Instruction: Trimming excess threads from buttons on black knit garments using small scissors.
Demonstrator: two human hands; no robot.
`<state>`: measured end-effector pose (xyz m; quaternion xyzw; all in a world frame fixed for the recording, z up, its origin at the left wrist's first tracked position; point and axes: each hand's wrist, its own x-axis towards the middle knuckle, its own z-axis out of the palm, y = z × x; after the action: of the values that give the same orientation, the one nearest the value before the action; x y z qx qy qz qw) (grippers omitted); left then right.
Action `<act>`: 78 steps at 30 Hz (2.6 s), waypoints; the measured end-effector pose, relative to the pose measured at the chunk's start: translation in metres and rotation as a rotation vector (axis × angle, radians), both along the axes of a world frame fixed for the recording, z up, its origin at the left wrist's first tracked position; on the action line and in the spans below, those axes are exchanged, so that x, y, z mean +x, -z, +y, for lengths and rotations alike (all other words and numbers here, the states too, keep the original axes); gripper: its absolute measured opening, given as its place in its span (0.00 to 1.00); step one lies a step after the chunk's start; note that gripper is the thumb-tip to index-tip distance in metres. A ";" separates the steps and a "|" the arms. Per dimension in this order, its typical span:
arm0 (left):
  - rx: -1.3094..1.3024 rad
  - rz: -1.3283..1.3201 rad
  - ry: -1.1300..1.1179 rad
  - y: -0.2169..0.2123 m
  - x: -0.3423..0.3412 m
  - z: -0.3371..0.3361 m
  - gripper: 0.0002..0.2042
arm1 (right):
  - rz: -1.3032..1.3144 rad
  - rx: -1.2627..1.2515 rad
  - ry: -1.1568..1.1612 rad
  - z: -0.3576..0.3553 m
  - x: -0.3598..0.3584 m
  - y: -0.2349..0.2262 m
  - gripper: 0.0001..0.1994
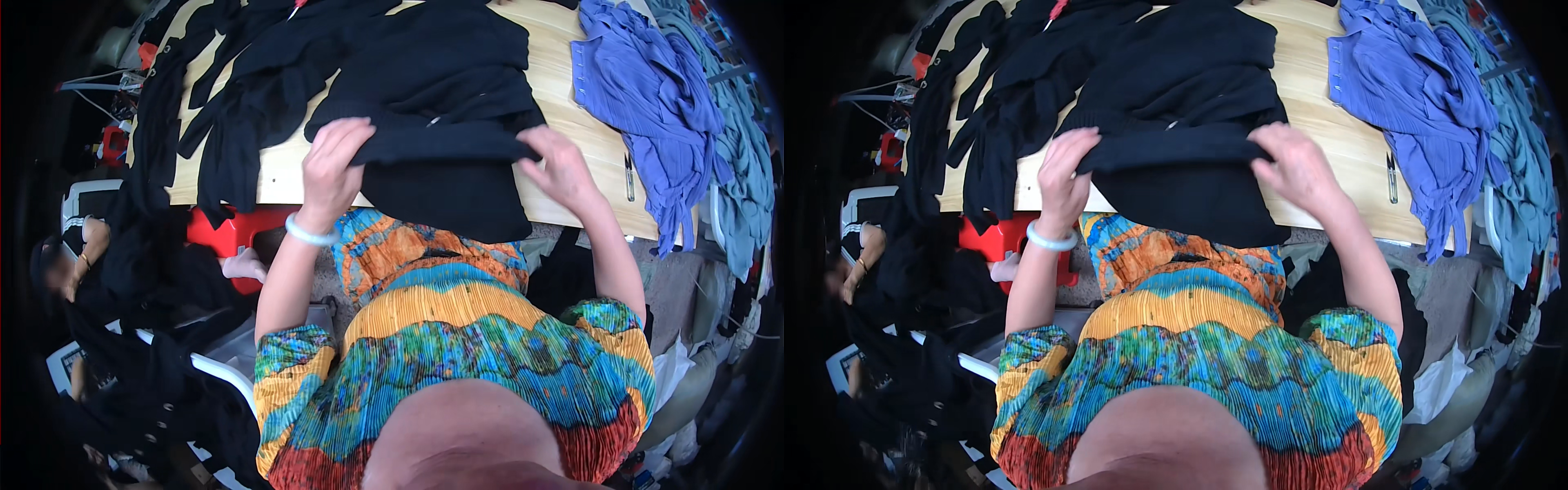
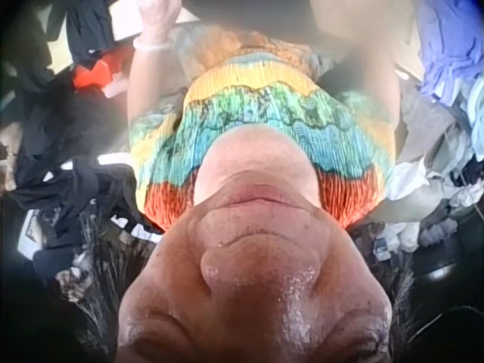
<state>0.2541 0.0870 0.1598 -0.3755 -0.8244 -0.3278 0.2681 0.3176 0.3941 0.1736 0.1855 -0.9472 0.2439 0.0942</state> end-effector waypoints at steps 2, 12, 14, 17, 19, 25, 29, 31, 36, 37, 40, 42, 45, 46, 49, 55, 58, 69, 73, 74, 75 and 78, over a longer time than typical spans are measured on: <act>-0.026 -0.108 -0.057 0.004 0.019 -0.021 0.17 | -0.206 -0.059 -0.186 -0.019 0.009 -0.006 0.14; -0.323 -0.492 -0.260 0.064 0.048 -0.052 0.25 | 0.089 0.023 -0.279 -0.069 -0.079 0.039 0.14; -0.292 -0.437 -0.214 0.076 0.050 -0.034 0.31 | 0.133 0.114 -0.307 -0.080 -0.080 0.048 0.20; -0.321 -0.276 -0.187 0.082 0.036 0.003 0.28 | 0.028 0.248 -0.160 -0.064 -0.079 0.057 0.20; -0.339 -0.289 -0.187 0.092 0.025 0.016 0.30 | 0.011 0.245 -0.122 -0.051 -0.080 0.061 0.15; -0.394 -0.261 -0.377 0.094 -0.035 0.043 0.16 | 0.455 -0.379 0.142 -0.029 -0.099 -0.066 0.15; -0.239 -0.397 -0.234 0.085 -0.062 0.033 0.15 | 0.588 -0.391 0.023 -0.076 -0.058 -0.110 0.23; -0.148 -0.390 -0.273 0.074 -0.034 0.020 0.20 | 0.602 -0.258 -0.111 -0.090 -0.061 -0.077 0.23; 0.851 -1.241 0.293 0.068 -0.001 0.036 0.15 | 0.442 -0.164 0.004 -0.096 -0.064 0.031 0.19; 1.042 -1.504 0.309 0.056 0.002 0.038 0.24 | 0.368 -0.218 -0.006 -0.104 -0.059 0.037 0.22; 1.237 -1.670 0.372 0.042 0.007 0.036 0.26 | 0.446 -0.277 -0.086 -0.125 -0.052 0.046 0.21; 1.321 -1.529 0.201 0.041 0.004 0.034 0.15 | 0.395 -0.288 -0.087 -0.127 -0.044 0.041 0.26; 1.352 -1.361 0.376 0.006 -0.009 0.028 0.11 | 0.338 -0.364 0.032 -0.109 -0.047 0.051 0.26; 1.372 -1.266 0.418 -0.007 -0.011 0.023 0.08 | 0.285 -0.337 0.088 -0.096 -0.050 0.048 0.24; 1.389 -1.109 0.436 -0.041 -0.015 0.006 0.06 | 0.327 -0.325 0.283 -0.054 -0.072 0.062 0.13; 1.384 -1.125 0.598 -0.050 -0.028 -0.032 0.14 | 0.156 -0.112 0.406 -0.009 -0.121 0.091 0.13; 1.439 -1.078 0.477 -0.041 -0.046 -0.052 0.14 | 0.297 0.018 0.439 0.004 -0.153 0.048 0.11; 1.340 -1.414 0.376 0.027 -0.019 0.004 0.15 | 0.269 0.287 0.329 0.099 -0.004 -0.006 0.10; 1.241 -1.784 0.160 0.073 0.009 0.015 0.10 | -0.157 0.117 0.570 0.142 0.031 0.071 0.16; 1.236 -1.787 0.104 0.074 0.010 0.018 0.10 | -0.077 0.164 0.688 0.177 0.048 0.094 0.17; 1.236 -1.766 0.162 0.076 0.011 0.015 0.10 | -0.073 0.140 0.804 0.195 0.058 0.104 0.20; 1.288 -1.708 0.304 0.072 0.019 0.011 0.12 | -0.186 0.351 1.002 0.222 0.068 0.130 0.24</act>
<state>0.2729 0.0977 0.0879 0.0905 -0.3562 -0.8830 -0.2919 0.3854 0.6166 0.0440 -0.2985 -0.9506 0.0226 0.0822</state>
